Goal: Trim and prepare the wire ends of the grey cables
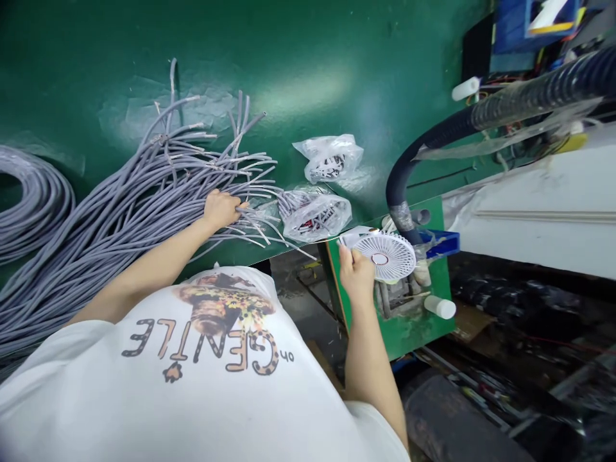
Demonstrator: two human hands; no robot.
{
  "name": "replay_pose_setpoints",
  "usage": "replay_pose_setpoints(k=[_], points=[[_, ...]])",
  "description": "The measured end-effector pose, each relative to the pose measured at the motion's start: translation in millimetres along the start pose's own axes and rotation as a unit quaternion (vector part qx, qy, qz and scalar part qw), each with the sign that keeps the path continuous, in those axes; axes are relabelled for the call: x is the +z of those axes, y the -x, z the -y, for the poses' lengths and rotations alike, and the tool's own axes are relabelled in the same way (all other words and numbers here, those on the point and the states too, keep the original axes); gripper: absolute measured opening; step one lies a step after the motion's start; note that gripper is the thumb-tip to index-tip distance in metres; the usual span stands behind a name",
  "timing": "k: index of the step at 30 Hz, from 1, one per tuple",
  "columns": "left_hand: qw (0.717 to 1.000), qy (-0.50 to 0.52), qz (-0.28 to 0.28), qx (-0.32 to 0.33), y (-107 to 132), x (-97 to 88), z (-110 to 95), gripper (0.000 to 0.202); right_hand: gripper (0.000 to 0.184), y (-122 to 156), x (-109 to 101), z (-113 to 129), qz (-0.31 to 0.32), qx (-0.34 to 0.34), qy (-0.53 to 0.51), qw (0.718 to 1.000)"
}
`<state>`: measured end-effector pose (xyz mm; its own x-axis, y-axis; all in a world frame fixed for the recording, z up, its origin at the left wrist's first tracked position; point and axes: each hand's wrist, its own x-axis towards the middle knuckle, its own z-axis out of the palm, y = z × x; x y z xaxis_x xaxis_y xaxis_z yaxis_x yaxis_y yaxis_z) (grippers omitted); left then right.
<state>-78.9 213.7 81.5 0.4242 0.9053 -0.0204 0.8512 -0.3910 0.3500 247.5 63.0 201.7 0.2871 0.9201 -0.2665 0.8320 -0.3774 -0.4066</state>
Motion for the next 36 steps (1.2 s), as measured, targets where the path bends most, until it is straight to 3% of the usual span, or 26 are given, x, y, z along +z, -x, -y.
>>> replay_pose_setpoints(k=[3, 6, 8, 11, 13, 16, 21, 26, 30, 33, 36], points=[[1.0, 0.0, 0.014, 0.005, 5, -7.1, -3, 0.035, 0.049, -37, 17, -5, -0.08, -0.022, 0.085, 0.993], [0.999, 0.001, 0.025, 0.025, 11, -13.5, -5, 0.029, 0.045, -66, 20, 26, -0.117, -0.124, 0.057, 0.984], [0.999, 0.001, 0.029, 0.041, 16, -17.1, -7, 0.027, 0.039, -87, 23, 57, -0.055, -0.213, 0.037, 0.975], [0.997, 0.002, 0.036, 0.062, 25, -22.7, -11, 0.02, 0.033, -127, 39, 101, 0.086, -0.333, 0.091, 0.935], [0.996, 0.005, 0.038, 0.078, 32, -27.3, -13, 0.02, 0.036, -154, 56, 124, 0.13, -0.356, 0.159, 0.911], [0.993, 0.026, 0.035, 0.11, 43, -35.3, -15, 0.028, 0.048, -181, 78, 144, 0.148, -0.367, 0.234, 0.888], [0.989, 0.077, 0.022, 0.124, 52, -43.0, -16, 0.041, 0.041, -190, 91, 157, 0.192, -0.381, 0.297, 0.854], [0.994, 0.103, -0.015, 0.025, 39, -44.5, -15, 0.035, 0.034, -195, 82, 162, 0.234, -0.367, 0.271, 0.858], [0.994, 0.089, -0.058, -0.033, 12, -53.0, -13, 0.036, 0.025, -192, 52, 164, 0.293, -0.316, 0.118, 0.894], [0.994, 0.091, -0.018, -0.049, -11, -59.3, -11, 0.036, 0.023, -181, 25, 164, 0.334, -0.268, -0.046, 0.902], [0.987, 0.148, 0.047, -0.046, -24, -61.6, -11, 0.026, 0.026, -171, 9, 161, 0.351, -0.23, -0.129, 0.898]])
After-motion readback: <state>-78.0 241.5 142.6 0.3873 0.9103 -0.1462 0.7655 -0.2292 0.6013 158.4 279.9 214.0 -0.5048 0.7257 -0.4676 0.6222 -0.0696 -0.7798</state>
